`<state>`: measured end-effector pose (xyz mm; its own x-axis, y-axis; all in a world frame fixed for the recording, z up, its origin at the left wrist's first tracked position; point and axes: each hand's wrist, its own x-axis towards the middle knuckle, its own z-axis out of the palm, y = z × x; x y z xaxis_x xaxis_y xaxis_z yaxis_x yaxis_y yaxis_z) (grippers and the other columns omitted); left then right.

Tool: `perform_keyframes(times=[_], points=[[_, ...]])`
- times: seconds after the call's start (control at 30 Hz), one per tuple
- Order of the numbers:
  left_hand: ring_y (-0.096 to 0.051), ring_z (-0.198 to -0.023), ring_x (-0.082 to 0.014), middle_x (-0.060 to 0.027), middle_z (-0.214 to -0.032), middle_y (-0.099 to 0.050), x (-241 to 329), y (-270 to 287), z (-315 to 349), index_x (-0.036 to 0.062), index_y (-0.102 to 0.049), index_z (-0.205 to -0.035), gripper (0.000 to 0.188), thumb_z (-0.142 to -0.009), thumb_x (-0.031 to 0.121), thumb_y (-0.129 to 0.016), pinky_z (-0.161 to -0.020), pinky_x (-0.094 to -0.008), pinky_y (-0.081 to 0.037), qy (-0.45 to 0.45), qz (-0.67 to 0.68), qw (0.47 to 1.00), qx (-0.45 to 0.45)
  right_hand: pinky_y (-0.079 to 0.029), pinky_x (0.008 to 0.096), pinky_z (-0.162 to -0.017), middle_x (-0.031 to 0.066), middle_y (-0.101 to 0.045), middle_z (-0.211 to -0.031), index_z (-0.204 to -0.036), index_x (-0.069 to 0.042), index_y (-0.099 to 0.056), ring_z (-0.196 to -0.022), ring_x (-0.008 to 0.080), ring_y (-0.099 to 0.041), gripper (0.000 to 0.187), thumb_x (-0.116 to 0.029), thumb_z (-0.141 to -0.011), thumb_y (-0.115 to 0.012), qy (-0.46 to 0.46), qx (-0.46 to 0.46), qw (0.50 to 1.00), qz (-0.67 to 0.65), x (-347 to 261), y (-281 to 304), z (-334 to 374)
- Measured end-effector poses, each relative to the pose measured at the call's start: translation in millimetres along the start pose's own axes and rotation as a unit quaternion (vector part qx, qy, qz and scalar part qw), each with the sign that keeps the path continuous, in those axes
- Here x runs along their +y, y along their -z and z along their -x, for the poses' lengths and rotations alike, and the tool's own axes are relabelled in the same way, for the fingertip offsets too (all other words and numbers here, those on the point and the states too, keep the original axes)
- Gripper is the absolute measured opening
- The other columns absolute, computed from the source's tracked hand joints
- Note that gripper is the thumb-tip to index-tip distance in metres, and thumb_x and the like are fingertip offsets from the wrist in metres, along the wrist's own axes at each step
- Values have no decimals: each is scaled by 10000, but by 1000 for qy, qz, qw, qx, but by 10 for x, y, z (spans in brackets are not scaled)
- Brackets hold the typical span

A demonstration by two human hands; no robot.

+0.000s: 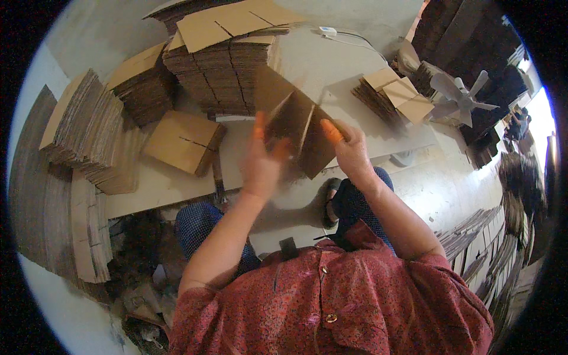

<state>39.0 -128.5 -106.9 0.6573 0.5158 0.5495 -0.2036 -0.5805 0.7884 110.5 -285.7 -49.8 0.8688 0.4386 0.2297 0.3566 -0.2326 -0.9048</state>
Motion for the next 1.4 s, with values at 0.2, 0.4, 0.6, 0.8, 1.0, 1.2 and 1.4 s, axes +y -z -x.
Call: perform_keyframes(times=[0.2,0.4,0.6,0.8,1.0,1.2,1.4], points=[[-580,-937,-295,-149,-1033,-611,-222,-119,109,59,-557,-1168,339,-837,130,-539,-780,-384,-465,76,10,993,-90,-408,271,-804,55,-578,-978,-1176,19,-513,-904,122,-484,513,-421,-913,-485,65,-85,993,-53,-130,-47,186],[-465,-1135,-339,-214,-1240,-474,-134,-443,302,6,-451,-1237,405,-857,132,-512,-954,-392,-385,-60,31,992,-110,-377,307,-934,89,-534,-1183,-1309,-11,-392,-1062,161,-493,533,-296,-888,-552,-9,-155,966,-207,8,-19,309],[-350,-1230,-408,-270,-1349,-328,203,-500,357,-16,-375,-1295,514,-827,115,-541,-1028,-436,-301,-61,-103,973,-197,-436,335,-893,78,-579,-1152,-1226,-3,-473,-1010,188,-566,411,-250,-899,-509,-237,-165,853,-436,330,436,204],[-335,-1218,-453,-251,-1405,-241,201,-594,481,30,-257,-1380,592,-854,129,-511,-1028,-462,-294,-131,-122,951,-252,-491,318,-771,77,-631,-994,-1098,23,-556,-887,170,-593,296,-141,-852,-552,-213,-103,963,-130,137,594,212],[-305,-1260,-406,-242,-1394,-274,224,-521,554,40,-336,-1341,619,-790,96,-612,-1034,-428,-299,-167,-46,961,-217,-487,327,-704,91,-645,-884,-1024,5,-584,-812,144,-581,217,-92,-833,-549,53,40,995,-72,46,1158,119],[-365,-1244,-383,-249,-1365,-329,-44,-521,679,22,-340,-1336,569,-832,123,-585,-1002,-401,-346,-116,1,945,-305,-452,365,-849,187,-561,-1139,-1192,-55,-496,-971,347,-565,366,-22,-828,-505,153,202,868,427,-224,1822,-542],[-544,-1073,-339,-186,-1238,-509,-92,-610,720,27,-497,-1219,421,-831,152,-602,-872,-374,-466,-110,-33,924,-364,-410,468,-914,187,-346,-1362,-1284,-106,-374,-1130,414,-444,486,-203,-837,-538,-18,103,749,655,1167,2062,-1265]])
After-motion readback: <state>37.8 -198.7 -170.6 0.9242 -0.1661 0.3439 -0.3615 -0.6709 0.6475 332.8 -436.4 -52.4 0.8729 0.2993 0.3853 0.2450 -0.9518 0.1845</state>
